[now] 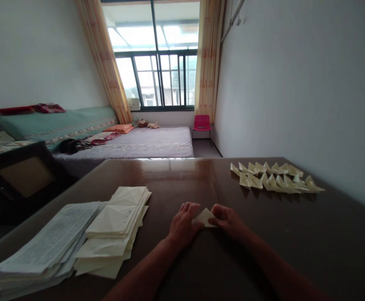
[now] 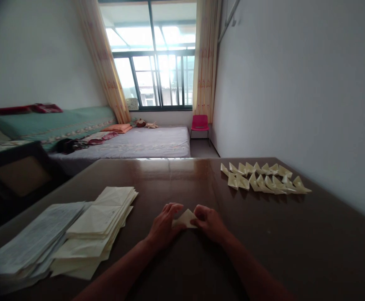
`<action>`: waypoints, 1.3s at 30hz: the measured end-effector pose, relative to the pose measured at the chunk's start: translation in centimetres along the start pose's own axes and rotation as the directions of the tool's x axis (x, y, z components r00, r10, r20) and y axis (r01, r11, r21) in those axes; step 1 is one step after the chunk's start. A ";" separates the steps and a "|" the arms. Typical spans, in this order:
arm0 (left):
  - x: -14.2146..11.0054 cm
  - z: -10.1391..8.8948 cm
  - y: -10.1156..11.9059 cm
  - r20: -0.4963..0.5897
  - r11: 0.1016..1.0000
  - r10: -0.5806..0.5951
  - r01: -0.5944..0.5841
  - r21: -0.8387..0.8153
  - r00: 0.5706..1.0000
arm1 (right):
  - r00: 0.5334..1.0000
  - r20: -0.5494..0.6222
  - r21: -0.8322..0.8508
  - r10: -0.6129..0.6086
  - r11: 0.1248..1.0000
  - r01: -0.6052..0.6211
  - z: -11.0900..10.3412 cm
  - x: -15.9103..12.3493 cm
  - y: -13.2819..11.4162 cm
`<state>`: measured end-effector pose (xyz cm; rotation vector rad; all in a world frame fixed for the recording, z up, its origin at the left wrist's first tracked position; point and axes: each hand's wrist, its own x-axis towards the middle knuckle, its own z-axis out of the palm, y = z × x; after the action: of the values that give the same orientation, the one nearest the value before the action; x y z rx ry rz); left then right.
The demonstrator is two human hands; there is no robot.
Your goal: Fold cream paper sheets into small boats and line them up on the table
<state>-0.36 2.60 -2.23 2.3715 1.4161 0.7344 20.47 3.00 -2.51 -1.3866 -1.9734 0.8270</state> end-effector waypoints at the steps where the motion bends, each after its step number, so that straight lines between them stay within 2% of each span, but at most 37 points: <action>1: 0.1 0.1 -0.2 0.010 0.999 -0.014 0.015 -0.034 1.000 | 1.000 -0.020 0.052 -0.012 0.999 0.013 0.1 0.0 -0.1; 3: 0.4 0.2 -0.4 0.068 0.996 -0.030 0.036 -0.083 0.997 | 0.998 -0.062 0.081 -0.022 0.996 0.027 0.2 0.1 -0.3; 5: 0.5 0.1 -0.5 0.078 0.993 -0.018 0.026 -0.112 0.997 | 0.990 -0.127 0.052 -0.053 0.997 0.060 0.2 0.1 -0.6; 8: 0.4 -0.3 -0.4 -0.035 0.988 0.068 -0.072 -0.133 0.997 | 0.966 -0.209 0.011 -0.150 0.988 0.155 0.0 0.0 -1.0; 11: 0.2 -0.5 -0.3 -0.096 0.986 0.141 -0.149 -0.079 0.985 | 0.960 -0.182 -0.074 -0.214 0.976 0.203 -0.4 0.0 -1.0; 13: 0.1 -0.6 -0.3 -0.038 0.989 0.142 -0.143 -0.029 0.989 | 0.974 -0.101 -0.127 -0.201 0.974 0.188 -0.6 -0.1 -0.7; 16: 0.0 -0.5 -0.3 0.061 0.997 0.077 -0.077 0.009 0.995 | 0.990 -0.017 -0.158 -0.138 0.978 0.133 -0.6 -0.1 0.0; 19: 0.2 -0.1 -0.5 0.062 0.999 -0.027 0.026 0.018 0.998 | 0.996 -0.051 -0.170 -0.076 0.983 0.066 -0.4 0.1 0.7; 22: 0.3 0.3 -0.8 0.052 0.998 -0.066 0.065 0.017 0.996 | 0.994 -0.110 -0.212 -0.028 0.977 0.004 -0.1 0.3 1.1; 25: 0.4 0.5 -1.0 0.007 0.999 -0.016 0.016 0.044 1.000 | 0.989 -0.144 -0.297 -0.013 0.954 -0.031 0.1 0.3 1.1; 27: 0.3 0.5 -0.8 -0.023 0.994 0.051 -0.049 0.095 0.998 | 0.990 -0.140 -0.371 -0.029 0.928 -0.026 0.1 0.1 0.6; 29: 0.2 0.2 -0.4 -0.008 0.977 0.145 -0.142 0.160 0.989 | 0.989 -0.132 -0.463 -0.070 0.886 0.001 0.0 -0.2 -0.2; 31: 0.0 0.1 0.1 0.071 0.948 0.236 -0.246 0.202 0.969 | 0.985 -0.084 -0.553 -0.151 0.829 0.080 0.0 -0.5 -1.2; 34: -0.2 -0.1 0.7 0.190 0.922 0.296 -0.332 0.201 0.936 | 0.973 0.089 -0.624 -0.214 0.750 0.222 0.2 -0.9 -2.7; 36: -0.3 -0.2 1.0 0.222 0.922 0.277 -0.323 0.212 0.935 | 0.971 0.166 -0.658 -0.172 0.714 0.239 0.4 -1.2 -3.3; 39: -0.4 -0.4 1.4 0.249 0.924 0.219 -0.283 0.258 0.943 | 0.976 0.193 -0.722 -0.097 0.659 0.208 0.6 -1.7 -3.9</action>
<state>0.29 1.59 -1.28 2.7988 1.2102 0.3232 18.24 0.26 -0.09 -1.5627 -2.6562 -0.0186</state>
